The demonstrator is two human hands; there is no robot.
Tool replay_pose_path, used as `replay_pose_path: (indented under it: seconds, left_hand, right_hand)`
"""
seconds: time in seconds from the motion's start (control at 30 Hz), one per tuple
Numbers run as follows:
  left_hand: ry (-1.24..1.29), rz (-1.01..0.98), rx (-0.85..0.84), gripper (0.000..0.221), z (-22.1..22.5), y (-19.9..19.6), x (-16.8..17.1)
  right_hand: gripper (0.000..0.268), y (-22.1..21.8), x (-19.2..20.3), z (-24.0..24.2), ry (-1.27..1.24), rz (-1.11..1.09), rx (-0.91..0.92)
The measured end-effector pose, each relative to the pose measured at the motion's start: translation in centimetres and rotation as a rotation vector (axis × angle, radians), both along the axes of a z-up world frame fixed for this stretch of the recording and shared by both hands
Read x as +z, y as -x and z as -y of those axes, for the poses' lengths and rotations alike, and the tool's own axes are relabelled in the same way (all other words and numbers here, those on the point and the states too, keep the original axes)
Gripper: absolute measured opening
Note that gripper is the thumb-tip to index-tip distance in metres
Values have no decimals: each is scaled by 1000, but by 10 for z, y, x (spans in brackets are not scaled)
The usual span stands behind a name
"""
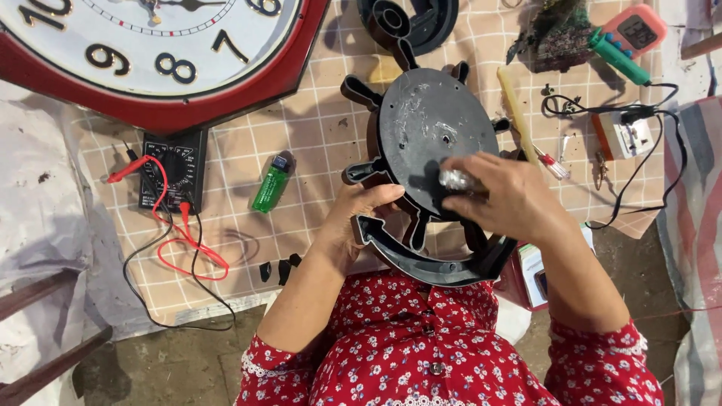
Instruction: The person assembles a ship's wheel-shaped clock by attaching the clock face to the wheel frame. They use a screwdriver to tighten screws on the back of the clock face, securing it to the frame. The person repeatedly flips the clock to check alignment and continues tightening screws until the assembly is complete.
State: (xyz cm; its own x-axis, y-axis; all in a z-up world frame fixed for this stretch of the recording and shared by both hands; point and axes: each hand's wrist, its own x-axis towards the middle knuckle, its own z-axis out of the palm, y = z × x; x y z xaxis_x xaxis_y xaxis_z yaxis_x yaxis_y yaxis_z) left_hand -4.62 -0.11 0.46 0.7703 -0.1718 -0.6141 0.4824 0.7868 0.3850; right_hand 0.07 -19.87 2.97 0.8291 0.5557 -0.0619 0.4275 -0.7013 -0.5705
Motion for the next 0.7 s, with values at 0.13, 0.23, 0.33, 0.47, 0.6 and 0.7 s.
replay_pose_path:
  seconds: [0.13, 0.23, 0.33, 0.47, 0.6, 0.7]
  left_hand:
    - [55, 15, 59, 22, 2, -4, 1]
    - [54, -16, 61, 24, 5, -5, -1]
    - [24, -11, 33, 28, 6, 0, -10]
    - [50, -35, 18, 27, 9, 3, -35]
    - [19, -7, 12, 27, 6, 4, -23]
    - [25, 18, 30, 26, 5, -1, -9]
  right_hand:
    - [30, 11, 12, 0, -51, -84, 8]
    - [30, 15, -11, 43, -91, -137, -171]
    - [32, 11, -8, 45, -67, -119, -54]
    - [44, 19, 5, 11, 75, -32, 21]
    - [44, 25, -2, 10, 222, 228, 16]
    - [38, 29, -11, 11, 239, 353, 58]
